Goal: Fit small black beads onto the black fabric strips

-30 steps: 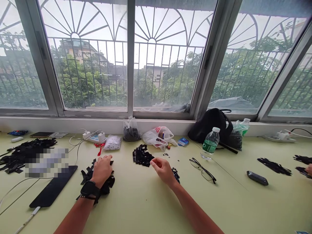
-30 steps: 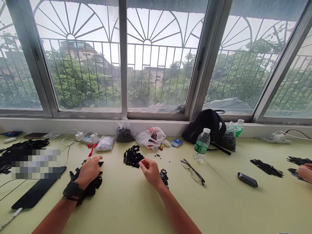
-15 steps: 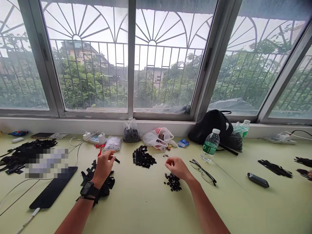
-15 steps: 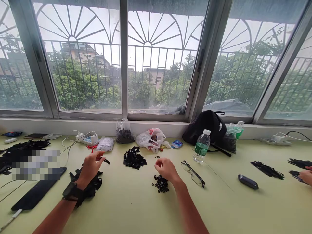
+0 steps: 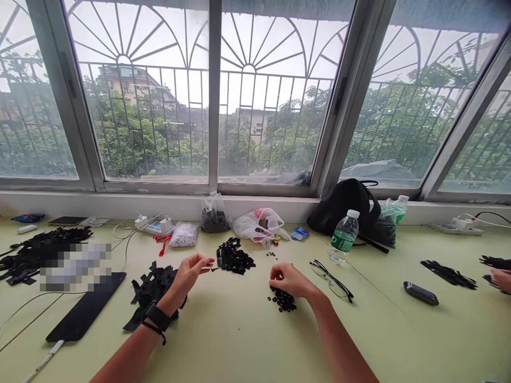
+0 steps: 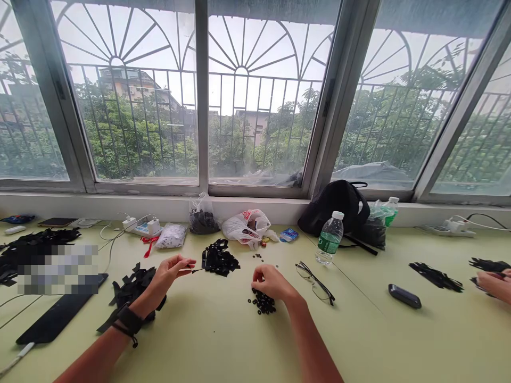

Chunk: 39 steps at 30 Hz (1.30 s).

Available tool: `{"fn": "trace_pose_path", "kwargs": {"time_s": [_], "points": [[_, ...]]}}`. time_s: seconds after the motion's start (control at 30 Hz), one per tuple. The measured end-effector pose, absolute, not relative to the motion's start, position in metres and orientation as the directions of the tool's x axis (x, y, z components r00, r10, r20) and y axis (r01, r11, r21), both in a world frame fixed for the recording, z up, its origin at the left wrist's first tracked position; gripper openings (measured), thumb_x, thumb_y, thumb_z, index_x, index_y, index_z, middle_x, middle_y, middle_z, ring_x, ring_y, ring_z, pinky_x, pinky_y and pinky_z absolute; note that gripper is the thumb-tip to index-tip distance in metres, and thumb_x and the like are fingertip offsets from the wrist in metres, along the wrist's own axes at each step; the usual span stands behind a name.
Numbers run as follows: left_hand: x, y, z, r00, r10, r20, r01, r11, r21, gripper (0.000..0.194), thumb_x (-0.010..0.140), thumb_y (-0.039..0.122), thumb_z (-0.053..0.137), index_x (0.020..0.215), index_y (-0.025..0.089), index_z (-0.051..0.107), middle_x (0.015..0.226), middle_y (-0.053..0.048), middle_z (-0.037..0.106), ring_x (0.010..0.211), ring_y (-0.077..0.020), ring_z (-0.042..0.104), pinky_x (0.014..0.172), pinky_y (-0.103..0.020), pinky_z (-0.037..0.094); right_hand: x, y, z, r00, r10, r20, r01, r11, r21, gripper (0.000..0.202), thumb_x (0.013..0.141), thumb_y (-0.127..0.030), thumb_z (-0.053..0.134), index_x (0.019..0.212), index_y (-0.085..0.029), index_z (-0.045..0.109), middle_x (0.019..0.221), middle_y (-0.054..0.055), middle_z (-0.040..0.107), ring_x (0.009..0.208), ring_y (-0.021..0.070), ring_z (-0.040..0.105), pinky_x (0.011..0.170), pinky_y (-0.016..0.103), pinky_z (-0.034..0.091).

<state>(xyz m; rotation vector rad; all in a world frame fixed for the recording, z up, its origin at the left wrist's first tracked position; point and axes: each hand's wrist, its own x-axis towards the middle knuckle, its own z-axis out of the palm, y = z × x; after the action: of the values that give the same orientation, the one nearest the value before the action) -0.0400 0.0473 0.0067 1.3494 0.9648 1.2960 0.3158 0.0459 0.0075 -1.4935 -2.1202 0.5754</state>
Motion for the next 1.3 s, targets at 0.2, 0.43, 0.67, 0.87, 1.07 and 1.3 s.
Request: {"fn": "trace_pose_path", "kwargs": {"time_s": [0.2,0.43,0.67,0.87,1.07,1.3], "points": [[-0.034,0.041,0.005,0.153,0.985,0.083,-0.226,-0.047,0.973,0.033,0.085,0.043,0.069,0.071,0.013,0.072,0.076,-0.01,0.074,0.074,-0.0194,0.067,0.077,-0.031,0.054,0.3,0.044,0.015,-0.244,0.929,0.277,0.699,0.366,-0.614,0.008,0.076,-0.022,0.061,0.074,-0.017,0.067,0.072,0.002,0.066,0.065,0.0155,0.058,0.059,0.024,0.042],[-0.03,0.032,0.013,0.317,0.946,0.071,-0.249,0.01,0.969,0.033,0.079,0.029,0.077,0.109,0.015,0.076,0.121,-0.015,0.071,0.094,-0.0223,0.07,0.089,-0.033,0.052,0.257,0.034,0.012,-0.28,0.902,0.328,0.524,0.43,-0.735,0.005,0.074,-0.017,0.061,0.07,-0.017,0.064,0.068,0.001,0.065,0.062,0.0144,0.058,0.058,0.023,0.045],[-0.019,0.024,0.008,0.3,0.947,0.116,-0.233,-0.045,0.971,0.046,0.075,0.034,0.083,0.116,0.018,0.07,0.098,-0.011,0.076,0.1,-0.0263,0.071,0.092,-0.037,0.052,0.215,0.022,-0.005,-0.38,0.863,0.332,0.389,0.475,-0.79,0.009,0.073,-0.014,0.062,0.076,-0.018,0.07,0.071,0.002,0.07,0.064,0.0154,0.062,0.061,0.023,0.048],[-0.015,0.026,0.001,0.277,0.955,0.106,-0.195,-0.052,0.979,0.034,0.073,0.039,0.083,0.097,0.016,0.073,0.086,-0.008,0.075,0.086,-0.0231,0.071,0.083,-0.035,0.055,0.205,0.016,-0.012,-0.394,0.81,0.435,0.467,0.584,-0.664,0.015,0.076,-0.01,0.059,0.078,-0.019,0.071,0.074,0.002,0.07,0.068,0.0171,0.063,0.065,0.026,0.049],[-0.015,0.031,-0.01,0.243,0.965,0.101,-0.147,-0.066,0.987,0.038,0.072,0.039,0.083,0.101,0.016,0.074,0.095,-0.011,0.077,0.088,-0.0227,0.07,0.082,-0.033,0.053,0.202,0.015,-0.016,-0.474,0.751,0.461,0.513,0.66,-0.549,0.023,0.077,-0.005,0.055,0.079,-0.021,0.072,0.08,0.003,0.07,0.074,0.0176,0.063,0.069,0.026,0.046],[-0.016,0.028,-0.003,0.272,0.956,0.105,-0.083,-0.085,0.993,0.038,0.075,0.039,0.08,0.106,0.018,0.072,0.097,-0.01,0.077,0.091,-0.0221,0.069,0.079,-0.031,0.049,0.211,0.017,0.0,-0.378,0.787,0.488,0.516,0.616,-0.594,0.026,0.095,-0.034,0.055,0.077,-0.019,0.067,0.072,0.002,0.064,0.069,0.0162,0.057,0.064,0.026,0.041]]}}
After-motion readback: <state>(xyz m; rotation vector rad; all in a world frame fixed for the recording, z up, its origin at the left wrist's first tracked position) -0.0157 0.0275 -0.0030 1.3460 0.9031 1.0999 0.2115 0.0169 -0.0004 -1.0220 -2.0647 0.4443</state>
